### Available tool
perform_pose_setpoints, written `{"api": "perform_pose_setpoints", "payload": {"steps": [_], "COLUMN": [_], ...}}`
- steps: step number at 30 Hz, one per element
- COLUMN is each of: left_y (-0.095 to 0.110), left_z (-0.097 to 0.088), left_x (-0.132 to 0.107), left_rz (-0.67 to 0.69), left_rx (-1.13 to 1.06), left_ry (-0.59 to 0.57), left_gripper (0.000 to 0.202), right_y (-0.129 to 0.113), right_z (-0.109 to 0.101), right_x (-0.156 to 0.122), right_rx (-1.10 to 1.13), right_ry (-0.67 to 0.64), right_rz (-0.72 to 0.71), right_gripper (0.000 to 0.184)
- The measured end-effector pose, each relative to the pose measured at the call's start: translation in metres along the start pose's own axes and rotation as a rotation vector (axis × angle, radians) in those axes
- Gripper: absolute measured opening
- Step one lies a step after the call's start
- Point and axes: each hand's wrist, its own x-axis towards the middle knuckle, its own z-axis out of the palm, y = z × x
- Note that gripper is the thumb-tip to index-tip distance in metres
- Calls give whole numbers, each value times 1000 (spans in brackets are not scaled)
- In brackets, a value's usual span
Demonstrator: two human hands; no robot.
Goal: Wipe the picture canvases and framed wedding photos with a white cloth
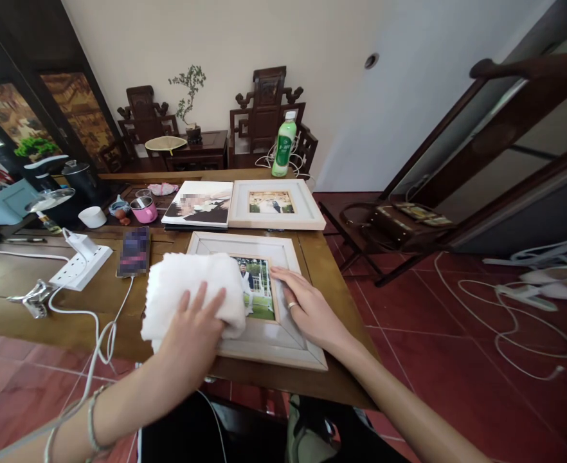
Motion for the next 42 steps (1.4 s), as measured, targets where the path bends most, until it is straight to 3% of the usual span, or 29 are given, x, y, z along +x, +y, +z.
{"api": "perform_pose_setpoints", "payload": {"steps": [8,13,17,22,26,28,31,37,39,42], "left_y": [-47,-53,-41,-17,-6,-8,-25,-73,-82,-83], "left_z": [22,21,13,4,2,3,8,19,20,18], "left_x": [34,43,23,-27,-50,-44,-11,62,69,64], "left_rz": [-150,-130,-81,15,65,46,5,-81,-81,-2], "left_rx": [-2,13,27,9,-60,-78,-96,-114,-94,-42], "left_ry": [239,231,103,-98,-94,-37,57,324,349,285], "left_gripper": [46,43,39,33,37,48,58,46,48,61], "right_y": [0,1,0,-2,-1,0,1,4,4,3], "right_z": [-1,-1,1,2,3,3,3,4,3,3], "right_x": [-1,0,1,2,1,1,0,-1,-1,-1], "right_rx": [1,-18,-55,-67,-65,-70,-68,-67,-62,-59], "right_ry": [-3,-18,-16,-15,-2,-2,5,-13,-9,-2], "right_rz": [-20,-14,-8,5,5,6,1,-11,-5,-7], "right_gripper": [50,48,44,43,43,43,43,43,43,42]}}
